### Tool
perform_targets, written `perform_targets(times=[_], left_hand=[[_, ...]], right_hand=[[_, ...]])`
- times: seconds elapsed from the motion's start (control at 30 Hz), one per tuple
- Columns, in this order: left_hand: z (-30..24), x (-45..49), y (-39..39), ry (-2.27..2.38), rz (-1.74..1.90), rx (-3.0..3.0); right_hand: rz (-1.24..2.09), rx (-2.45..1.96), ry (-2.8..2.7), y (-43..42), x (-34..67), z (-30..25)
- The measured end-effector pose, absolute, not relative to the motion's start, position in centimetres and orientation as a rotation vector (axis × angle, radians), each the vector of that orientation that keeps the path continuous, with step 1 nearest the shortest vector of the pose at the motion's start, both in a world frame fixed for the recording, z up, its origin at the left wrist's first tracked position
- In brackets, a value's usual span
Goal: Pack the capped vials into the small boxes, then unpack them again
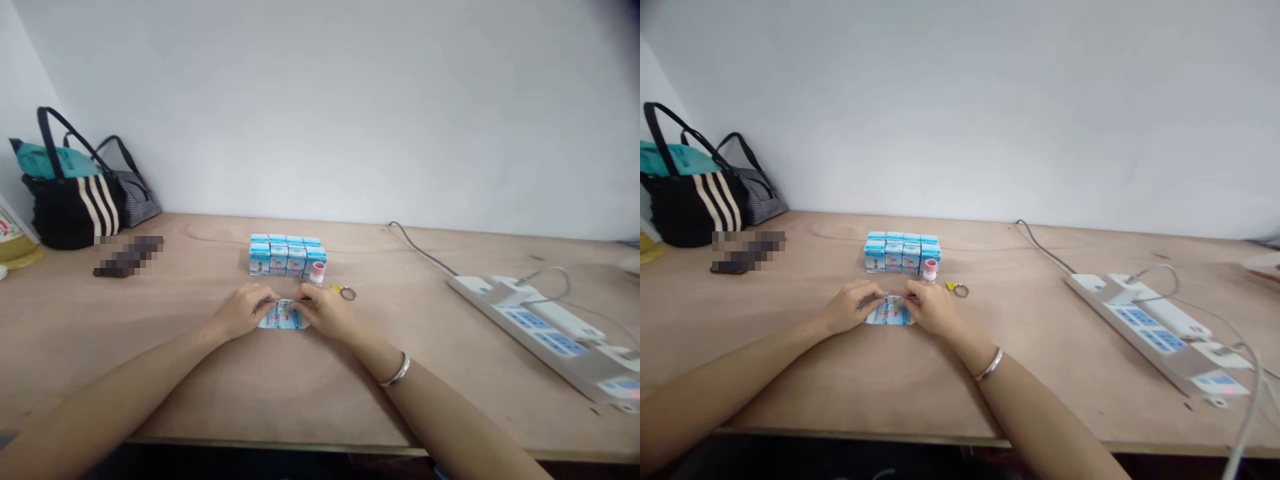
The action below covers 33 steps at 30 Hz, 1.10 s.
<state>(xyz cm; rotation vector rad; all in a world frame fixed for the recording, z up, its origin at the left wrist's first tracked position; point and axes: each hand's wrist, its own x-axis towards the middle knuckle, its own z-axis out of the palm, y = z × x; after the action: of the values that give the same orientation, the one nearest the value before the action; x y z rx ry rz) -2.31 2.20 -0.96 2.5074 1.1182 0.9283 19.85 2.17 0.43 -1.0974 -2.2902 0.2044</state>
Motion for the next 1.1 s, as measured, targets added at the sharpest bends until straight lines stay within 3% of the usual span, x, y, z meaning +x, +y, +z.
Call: perform_targets(times=[0.13, 0.33, 0.47, 0.63, 0.77, 0.93, 1.1], left_hand=[[0.2, -3.6, 2.1, 1.124, 1.004, 2.382], [0.2, -9.1, 5.6, 1.611, 1.791, 1.740], [-1.2, -11.8, 8.5, 2.121, 1.492, 1.668], [-2.6, -12.2, 9.7, 2.155, 1.312, 1.771], [-1.8, -10.9, 8.6, 2.174, 1.333, 1.920], [-1.2, -6.9, 5.2, 1.697, 1.316, 2.502], [-2.0, -3.8, 2.9, 1.313, 1.059, 2.630]], right_hand=[[0.244, -1.048, -2.156, 2.0, 19.9, 0.3], [0.199, -1.048, -2.018, 1.9, 19.7, 0.1], [0.090, -1.059, -2.137, 1.7, 19.5, 0.3], [0.022, -1.188, -2.243, 1.3, 19.4, 0.4], [-0.069, -1.374, -2.000, 1.9, 19.7, 0.7], [-0.018, -1.511, -1.687, 3.7, 20.7, 1.2], [0.186, -1.561, -1.706, 4.8, 20.8, 0.8]])
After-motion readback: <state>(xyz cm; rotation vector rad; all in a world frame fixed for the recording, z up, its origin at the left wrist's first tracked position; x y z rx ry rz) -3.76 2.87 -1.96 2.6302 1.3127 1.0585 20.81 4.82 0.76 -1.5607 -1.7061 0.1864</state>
